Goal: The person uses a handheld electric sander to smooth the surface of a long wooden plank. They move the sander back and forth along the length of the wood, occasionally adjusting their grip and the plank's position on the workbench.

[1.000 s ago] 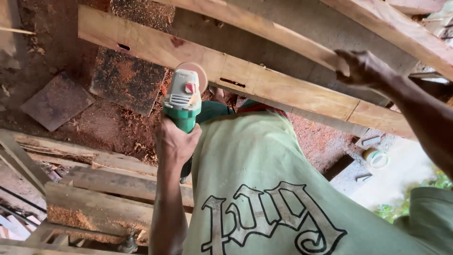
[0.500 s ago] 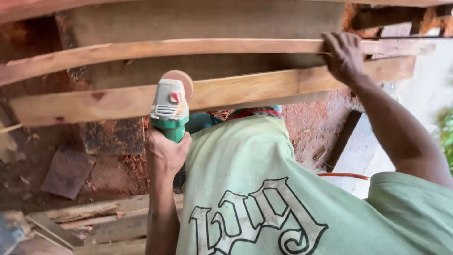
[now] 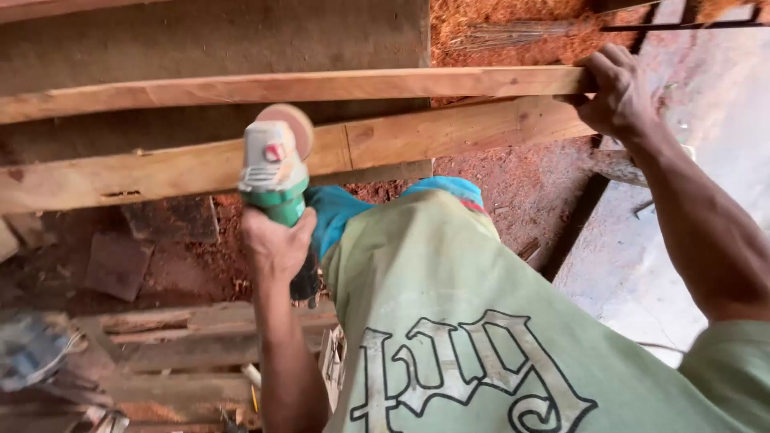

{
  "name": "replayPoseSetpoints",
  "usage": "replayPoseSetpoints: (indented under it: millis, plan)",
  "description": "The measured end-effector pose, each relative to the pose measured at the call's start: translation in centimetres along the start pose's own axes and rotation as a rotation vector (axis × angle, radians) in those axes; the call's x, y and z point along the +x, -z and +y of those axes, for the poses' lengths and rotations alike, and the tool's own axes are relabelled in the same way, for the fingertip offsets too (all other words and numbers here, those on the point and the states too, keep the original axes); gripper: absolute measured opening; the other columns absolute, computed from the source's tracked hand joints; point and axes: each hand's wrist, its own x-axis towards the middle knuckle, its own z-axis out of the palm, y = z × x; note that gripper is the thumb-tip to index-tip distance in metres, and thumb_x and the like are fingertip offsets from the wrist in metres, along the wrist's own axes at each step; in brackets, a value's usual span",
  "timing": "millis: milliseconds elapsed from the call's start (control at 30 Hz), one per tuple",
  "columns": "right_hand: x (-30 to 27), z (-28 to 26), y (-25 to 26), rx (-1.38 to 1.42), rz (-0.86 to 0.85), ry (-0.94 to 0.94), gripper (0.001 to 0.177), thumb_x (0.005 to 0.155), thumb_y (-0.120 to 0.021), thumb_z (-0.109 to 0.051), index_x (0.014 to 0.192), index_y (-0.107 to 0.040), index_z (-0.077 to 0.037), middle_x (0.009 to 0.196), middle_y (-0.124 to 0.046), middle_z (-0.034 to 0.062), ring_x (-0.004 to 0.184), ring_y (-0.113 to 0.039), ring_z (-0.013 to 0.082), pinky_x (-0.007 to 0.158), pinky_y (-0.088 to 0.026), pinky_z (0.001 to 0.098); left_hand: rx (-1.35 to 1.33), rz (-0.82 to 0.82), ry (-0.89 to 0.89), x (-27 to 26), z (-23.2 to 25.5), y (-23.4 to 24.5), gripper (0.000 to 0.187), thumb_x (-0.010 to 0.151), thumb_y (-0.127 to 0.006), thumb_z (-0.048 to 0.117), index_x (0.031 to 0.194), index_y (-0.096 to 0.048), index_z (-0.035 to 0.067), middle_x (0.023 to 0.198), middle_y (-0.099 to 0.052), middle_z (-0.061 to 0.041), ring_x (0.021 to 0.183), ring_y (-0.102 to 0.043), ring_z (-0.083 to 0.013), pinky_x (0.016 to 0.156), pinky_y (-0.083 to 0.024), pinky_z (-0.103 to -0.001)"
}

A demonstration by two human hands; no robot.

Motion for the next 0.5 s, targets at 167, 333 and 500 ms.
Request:
replayPoseSetpoints:
  millis: [167,333,500]
  plan:
    - [3.3,-4.3,-4.0,-0.109,0.021,0.032,0.047,0.078,-0.095,-0.025,0.113,-0.067,-0.009,0.108,-0.062,0.0088,0.100,-0.054,0.0325,0.079,-0.048,0.0435,-0.170,-0.005,-0.183,-1.8,3.4,-6.1,0.042,0.070,-0.085,0.036,0.079,-0.057,0.006,0.065,-0.060,-0.009,0.055,-0.058,-0.0232,0.049,-0.045,-0.048]
    - [4.6,-4.8,-4.2,0.259,-0.006,0.061,0.045,0.089,-0.093,0.003,0.128,-0.072,0.007,0.112,-0.066,0.0205,0.098,-0.064,0.0345,0.067,-0.052,0.0449,-0.059,0.024,-0.205,-1.5,5.8,-8.0,0.054,0.070,-0.084,0.033,0.104,-0.058,0.001,0.091,-0.069,-0.024,0.083,-0.069,-0.0448,0.068,-0.053,-0.055]
    - [3.5,-4.5,-4.7,0.221,-0.008,0.031,0.031,0.099,-0.090,0.004,0.124,-0.072,0.007,0.103,-0.060,0.0161,0.087,-0.059,0.0278,0.053,-0.048,0.0415,-0.056,0.030,-0.239,-1.1,6.7,-9.3,0.062,0.068,-0.082,0.032,0.116,-0.056,0.001,0.099,-0.071,-0.025,0.090,-0.069,-0.0486,0.078,-0.054,-0.057]
